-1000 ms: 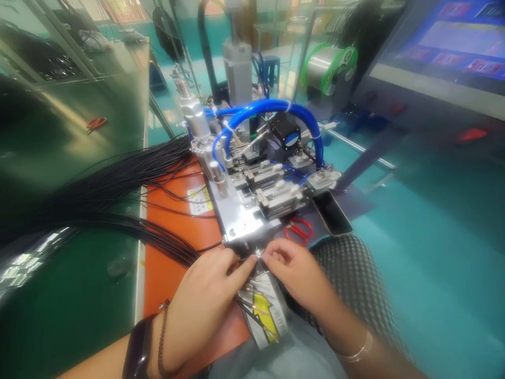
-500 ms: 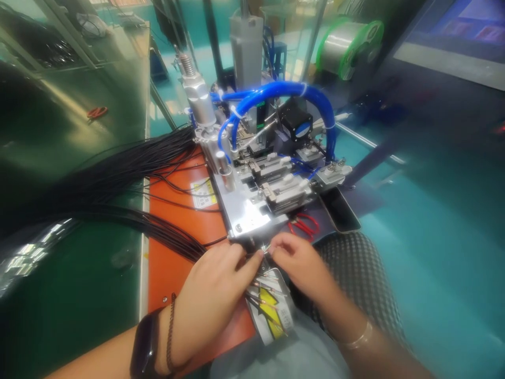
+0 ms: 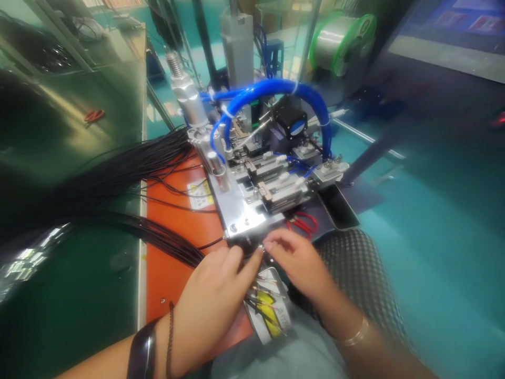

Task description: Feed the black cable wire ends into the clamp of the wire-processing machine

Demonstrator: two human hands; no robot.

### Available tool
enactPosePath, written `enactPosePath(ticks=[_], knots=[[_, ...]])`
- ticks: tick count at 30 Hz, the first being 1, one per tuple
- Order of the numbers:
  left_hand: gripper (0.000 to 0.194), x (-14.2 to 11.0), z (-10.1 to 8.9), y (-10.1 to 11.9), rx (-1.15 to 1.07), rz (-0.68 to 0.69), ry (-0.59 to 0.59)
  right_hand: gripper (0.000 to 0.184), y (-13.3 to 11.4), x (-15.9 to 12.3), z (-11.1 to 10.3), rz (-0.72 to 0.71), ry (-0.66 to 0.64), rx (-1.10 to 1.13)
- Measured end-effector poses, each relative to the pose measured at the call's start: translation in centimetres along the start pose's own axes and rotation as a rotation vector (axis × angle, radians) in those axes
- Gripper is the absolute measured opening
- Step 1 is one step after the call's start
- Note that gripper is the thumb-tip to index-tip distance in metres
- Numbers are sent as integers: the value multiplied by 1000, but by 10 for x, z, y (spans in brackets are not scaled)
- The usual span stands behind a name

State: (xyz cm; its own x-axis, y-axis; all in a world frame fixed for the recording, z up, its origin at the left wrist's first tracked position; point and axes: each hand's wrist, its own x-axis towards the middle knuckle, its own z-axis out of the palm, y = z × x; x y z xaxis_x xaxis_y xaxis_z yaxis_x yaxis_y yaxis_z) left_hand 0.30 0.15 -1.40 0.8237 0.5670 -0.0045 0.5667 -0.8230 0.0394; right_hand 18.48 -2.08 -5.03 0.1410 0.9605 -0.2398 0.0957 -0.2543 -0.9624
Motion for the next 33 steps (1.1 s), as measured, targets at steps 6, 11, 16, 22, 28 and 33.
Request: enactPosePath(ticks=[6,11,16,22,28,33], knots=[[54,8,-9,7,32,-65,-56,15,4,4,1,68,-78,48],[45,7,-4,3,-14,-34,38,12,5,6,1,102,-78,212],[33,3,-1,-4,-33,41,147,16,-1,4,-2,119,-90,285],[31,-4,-10,2,42,-24,69,11,-7,7,-2,47,-41,-52],[46,-16,-11,10,156,-6,95,9,1,8,0,46,-30,-69],[53,-17,-12,11,192,-36,40,19,-4,-11,-14,-409,-57,-305]])
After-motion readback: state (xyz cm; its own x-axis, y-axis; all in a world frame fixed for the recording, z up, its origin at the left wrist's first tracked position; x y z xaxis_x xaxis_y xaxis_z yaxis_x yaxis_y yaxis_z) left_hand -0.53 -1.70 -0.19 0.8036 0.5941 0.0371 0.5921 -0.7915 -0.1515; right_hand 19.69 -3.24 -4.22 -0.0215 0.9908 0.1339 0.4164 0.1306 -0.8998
